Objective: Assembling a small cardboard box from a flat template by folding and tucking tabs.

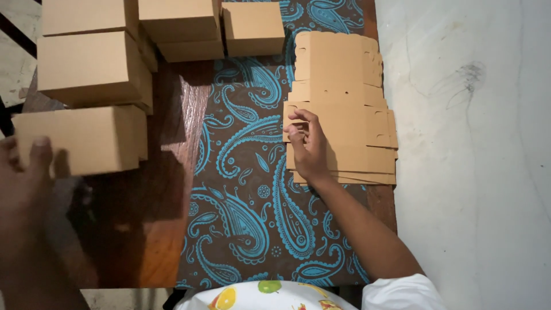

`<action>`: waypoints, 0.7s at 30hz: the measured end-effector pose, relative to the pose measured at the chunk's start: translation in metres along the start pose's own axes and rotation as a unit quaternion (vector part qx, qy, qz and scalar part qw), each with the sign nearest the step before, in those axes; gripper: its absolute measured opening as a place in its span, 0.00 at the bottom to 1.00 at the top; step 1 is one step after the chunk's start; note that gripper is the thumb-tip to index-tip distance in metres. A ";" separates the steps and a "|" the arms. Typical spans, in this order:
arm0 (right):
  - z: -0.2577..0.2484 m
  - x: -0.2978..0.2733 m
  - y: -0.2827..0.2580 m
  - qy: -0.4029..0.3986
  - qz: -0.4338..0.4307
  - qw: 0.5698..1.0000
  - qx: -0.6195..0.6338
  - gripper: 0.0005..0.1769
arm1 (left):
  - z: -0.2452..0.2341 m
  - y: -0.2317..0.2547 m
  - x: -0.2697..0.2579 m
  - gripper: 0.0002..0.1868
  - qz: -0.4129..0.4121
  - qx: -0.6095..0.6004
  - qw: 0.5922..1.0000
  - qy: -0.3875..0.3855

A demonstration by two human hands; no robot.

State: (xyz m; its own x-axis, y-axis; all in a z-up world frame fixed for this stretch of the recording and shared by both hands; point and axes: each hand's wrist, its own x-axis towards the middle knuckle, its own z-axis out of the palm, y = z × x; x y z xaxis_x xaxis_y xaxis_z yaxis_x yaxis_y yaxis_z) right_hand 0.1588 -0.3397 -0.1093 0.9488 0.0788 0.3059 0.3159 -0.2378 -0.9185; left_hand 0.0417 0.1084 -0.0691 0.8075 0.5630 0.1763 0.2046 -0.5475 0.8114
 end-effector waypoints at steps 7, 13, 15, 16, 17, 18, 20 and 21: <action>0.000 0.002 0.003 0.000 0.003 1.000 0.008 0.20 | -0.005 0.013 0.031 0.28 -0.010 0.022 0.994 -0.105; 0.001 0.002 0.001 0.006 -0.005 1.000 -0.003 0.19 | -0.015 -0.077 0.071 0.41 0.165 0.154 0.963 -0.149; 0.002 0.002 -0.002 0.008 -0.006 1.000 -0.007 0.19 | -0.009 -0.050 0.084 0.53 0.348 0.348 0.858 -0.148; 0.002 0.002 -0.003 0.005 -0.002 1.000 -0.006 0.19 | -0.001 0.011 0.075 0.44 0.074 0.127 0.979 -0.139; 0.002 0.002 -0.005 0.001 0.003 1.000 -0.005 0.19 | 0.000 0.072 0.058 0.38 -0.214 -0.124 0.960 -0.130; 0.002 0.001 -0.004 0.001 0.003 1.000 -0.005 0.19 | 0.004 0.007 0.102 0.38 -0.214 -0.124 0.960 -0.130; 0.001 0.002 -0.002 -0.006 -0.010 1.000 -0.012 0.20 | 0.006 -0.124 0.158 0.43 0.052 -0.323 0.911 -0.251; 0.000 0.001 -0.001 -0.004 -0.010 1.000 -0.013 0.20 | 0.015 -0.095 0.157 0.43 0.053 -0.323 0.911 -0.252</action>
State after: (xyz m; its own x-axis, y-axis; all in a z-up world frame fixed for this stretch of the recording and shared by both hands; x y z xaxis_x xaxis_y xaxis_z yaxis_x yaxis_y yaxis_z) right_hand 0.1594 -0.3389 -0.1077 0.9422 0.0924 0.3221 0.3351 -0.2607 -0.9054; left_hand 0.1574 0.2396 -0.1262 0.9883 0.0841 0.1269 -0.1264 -0.0113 0.9919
